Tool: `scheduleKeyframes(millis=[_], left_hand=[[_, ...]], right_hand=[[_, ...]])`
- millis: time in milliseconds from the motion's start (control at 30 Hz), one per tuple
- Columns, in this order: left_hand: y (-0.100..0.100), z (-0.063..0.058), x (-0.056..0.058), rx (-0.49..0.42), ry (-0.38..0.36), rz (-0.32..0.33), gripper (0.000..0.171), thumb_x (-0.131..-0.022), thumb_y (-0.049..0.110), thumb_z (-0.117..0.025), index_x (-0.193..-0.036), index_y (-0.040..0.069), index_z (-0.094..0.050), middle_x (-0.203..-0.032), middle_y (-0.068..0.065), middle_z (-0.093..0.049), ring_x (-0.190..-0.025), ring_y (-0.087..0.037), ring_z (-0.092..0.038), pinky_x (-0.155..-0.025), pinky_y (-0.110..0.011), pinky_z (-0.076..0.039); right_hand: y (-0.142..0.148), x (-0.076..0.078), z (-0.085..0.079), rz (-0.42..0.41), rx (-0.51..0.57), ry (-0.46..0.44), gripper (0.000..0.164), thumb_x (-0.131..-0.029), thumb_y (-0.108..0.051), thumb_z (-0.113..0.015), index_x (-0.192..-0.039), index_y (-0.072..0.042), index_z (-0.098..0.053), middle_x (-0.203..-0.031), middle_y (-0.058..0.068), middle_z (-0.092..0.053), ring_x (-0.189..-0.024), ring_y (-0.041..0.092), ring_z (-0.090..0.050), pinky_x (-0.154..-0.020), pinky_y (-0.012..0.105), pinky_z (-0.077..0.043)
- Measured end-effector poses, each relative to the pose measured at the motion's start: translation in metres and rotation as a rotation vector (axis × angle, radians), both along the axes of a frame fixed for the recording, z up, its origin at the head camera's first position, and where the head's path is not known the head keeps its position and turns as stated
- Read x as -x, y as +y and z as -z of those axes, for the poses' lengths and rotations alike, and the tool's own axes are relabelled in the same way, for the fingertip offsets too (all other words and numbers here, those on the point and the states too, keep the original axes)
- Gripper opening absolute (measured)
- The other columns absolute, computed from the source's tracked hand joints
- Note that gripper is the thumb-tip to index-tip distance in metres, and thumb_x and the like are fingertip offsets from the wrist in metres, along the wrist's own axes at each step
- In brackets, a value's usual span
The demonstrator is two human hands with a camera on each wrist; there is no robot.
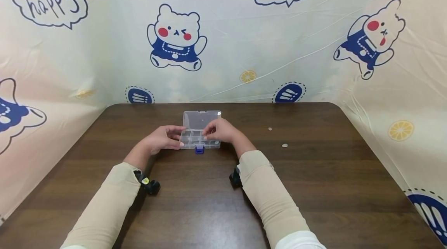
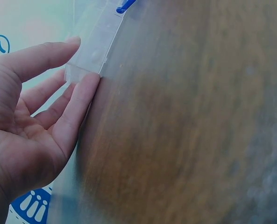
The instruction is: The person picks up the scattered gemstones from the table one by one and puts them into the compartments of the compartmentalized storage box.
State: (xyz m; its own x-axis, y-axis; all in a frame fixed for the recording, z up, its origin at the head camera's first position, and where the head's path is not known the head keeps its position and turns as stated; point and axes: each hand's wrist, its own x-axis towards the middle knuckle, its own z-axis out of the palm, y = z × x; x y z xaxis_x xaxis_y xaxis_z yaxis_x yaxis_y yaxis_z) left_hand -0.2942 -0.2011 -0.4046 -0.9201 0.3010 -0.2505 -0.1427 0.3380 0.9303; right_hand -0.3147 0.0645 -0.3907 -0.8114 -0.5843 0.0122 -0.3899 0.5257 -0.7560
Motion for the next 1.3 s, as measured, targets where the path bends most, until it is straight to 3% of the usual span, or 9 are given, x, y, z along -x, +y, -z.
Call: scheduleKeyframes(millis=[367, 767, 1033, 1300], left_hand=[[-0.001, 0.000, -0.001, -0.009, -0.001, 0.017, 0.071, -0.079, -0.008, -0.076, -0.143, 0.002, -0.046, -0.123, -0.024, -0.054, -0.095, -0.027, -0.060, -0.082, -0.037, -0.057], [0.000, -0.001, -0.002, -0.016, -0.003, 0.016, 0.072, -0.079, -0.008, -0.075, -0.143, 0.002, -0.045, -0.123, -0.025, -0.053, -0.094, -0.026, -0.060, -0.082, -0.036, -0.057], [-0.001, -0.001, -0.001, -0.017, 0.004, 0.021, 0.072, -0.079, -0.008, -0.075, -0.144, 0.001, -0.045, -0.123, -0.025, -0.053, -0.093, -0.025, -0.060, -0.081, -0.036, -0.057], [0.000, -0.001, -0.001, -0.017, 0.000, 0.023, 0.071, -0.079, -0.008, -0.075, -0.143, 0.001, -0.045, -0.124, -0.025, -0.053, -0.094, -0.026, -0.060, -0.082, -0.036, -0.057]], right_hand=[[0.000, -0.001, 0.002, 0.009, 0.013, -0.009, 0.011, -0.083, -0.010, -0.078, -0.094, -0.009, -0.077, -0.083, 0.000, -0.068, -0.078, 0.017, -0.056, -0.071, 0.025, -0.052], [0.012, -0.011, -0.004, 0.086, 0.127, -0.030, 0.016, -0.086, -0.012, -0.076, -0.101, -0.007, -0.076, -0.092, 0.001, -0.068, -0.084, 0.024, -0.057, -0.071, 0.030, -0.054], [0.020, -0.017, -0.012, 0.099, 0.202, 0.007, 0.020, -0.086, -0.008, -0.075, -0.104, -0.001, -0.074, -0.092, 0.004, -0.068, -0.079, 0.024, -0.054, -0.065, 0.029, -0.049], [0.033, -0.019, -0.012, 0.120, 0.232, 0.035, 0.022, -0.085, -0.010, -0.077, -0.105, -0.003, -0.074, -0.092, 0.004, -0.068, -0.082, 0.024, -0.054, -0.068, 0.030, -0.050]])
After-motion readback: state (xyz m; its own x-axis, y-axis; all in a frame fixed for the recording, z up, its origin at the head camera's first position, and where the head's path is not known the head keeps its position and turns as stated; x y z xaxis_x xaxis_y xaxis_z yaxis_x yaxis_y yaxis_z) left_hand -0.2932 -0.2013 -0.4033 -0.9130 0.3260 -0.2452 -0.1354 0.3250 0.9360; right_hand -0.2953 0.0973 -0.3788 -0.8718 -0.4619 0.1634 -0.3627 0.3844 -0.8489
